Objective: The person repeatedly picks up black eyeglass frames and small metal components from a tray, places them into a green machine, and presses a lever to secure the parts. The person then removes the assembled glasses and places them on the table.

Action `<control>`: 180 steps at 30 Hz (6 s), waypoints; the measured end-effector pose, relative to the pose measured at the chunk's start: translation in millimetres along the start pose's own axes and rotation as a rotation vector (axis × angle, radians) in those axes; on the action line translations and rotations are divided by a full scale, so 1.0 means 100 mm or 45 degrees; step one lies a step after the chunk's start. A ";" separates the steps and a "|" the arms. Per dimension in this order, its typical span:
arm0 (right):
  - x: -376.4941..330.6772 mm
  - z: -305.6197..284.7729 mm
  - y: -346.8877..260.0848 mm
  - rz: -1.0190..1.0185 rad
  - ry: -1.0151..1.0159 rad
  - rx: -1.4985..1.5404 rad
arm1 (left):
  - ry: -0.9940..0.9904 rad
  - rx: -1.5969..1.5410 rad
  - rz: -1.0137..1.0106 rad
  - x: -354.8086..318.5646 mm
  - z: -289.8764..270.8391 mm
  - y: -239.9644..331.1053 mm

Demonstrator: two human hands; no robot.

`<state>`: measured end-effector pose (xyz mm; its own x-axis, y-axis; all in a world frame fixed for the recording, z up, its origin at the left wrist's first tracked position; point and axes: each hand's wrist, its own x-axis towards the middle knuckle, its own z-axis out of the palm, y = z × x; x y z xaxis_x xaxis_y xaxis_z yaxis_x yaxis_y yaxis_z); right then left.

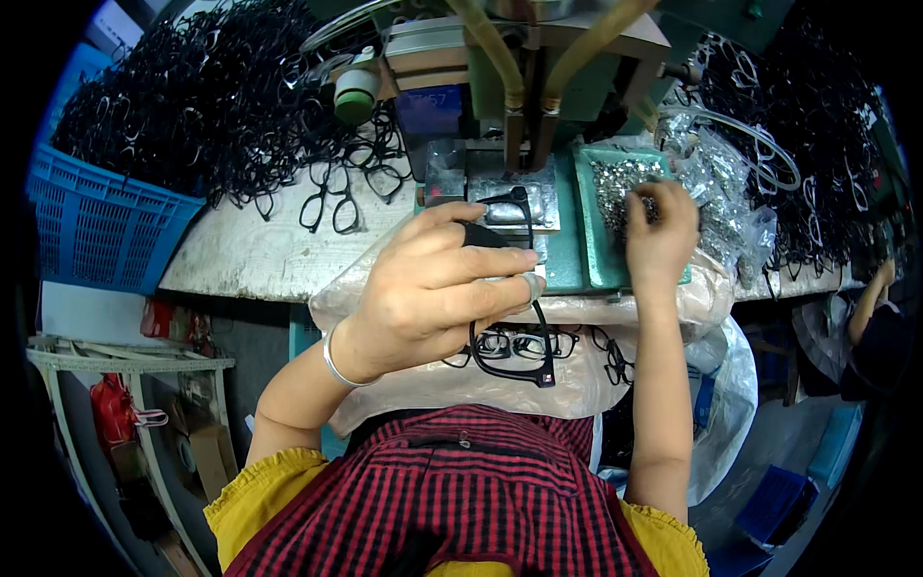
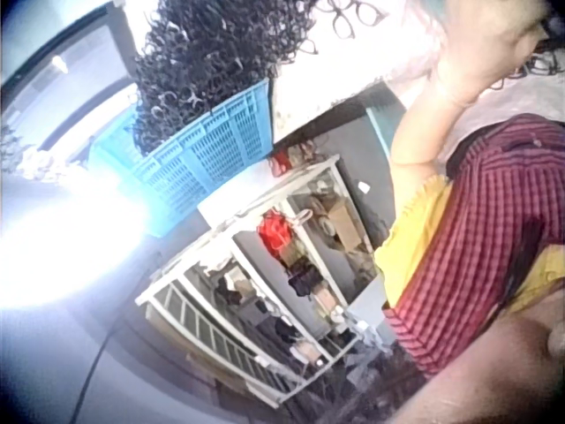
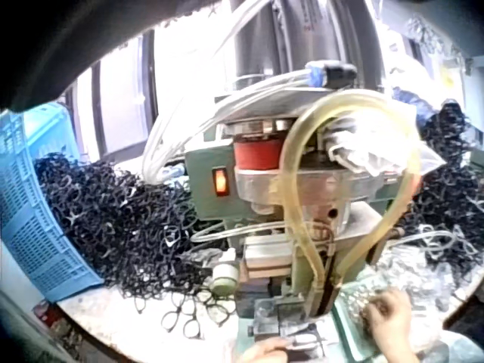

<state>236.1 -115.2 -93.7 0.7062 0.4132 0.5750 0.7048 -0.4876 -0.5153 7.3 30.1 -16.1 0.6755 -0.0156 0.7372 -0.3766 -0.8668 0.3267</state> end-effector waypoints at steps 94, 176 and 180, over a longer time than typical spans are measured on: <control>0.07 -0.07 0.18 0.312 -0.067 0.459 | -0.123 0.064 0.504 0.30 0.02 0.11; -0.43 -0.51 0.19 0.069 -0.117 -0.233 | 0.446 -0.482 -1.281 -1.24 -0.77 -0.69; -0.30 -0.23 0.15 0.005 -0.131 -0.363 | 0.249 0.016 0.007 -0.25 -0.38 -0.11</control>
<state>224.5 -152.8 -103.9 0.7221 0.4794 0.4987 0.6651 -0.6794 -0.3100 -29.2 58.6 -15.5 0.5371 0.0758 0.8401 -0.3709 -0.8733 0.3159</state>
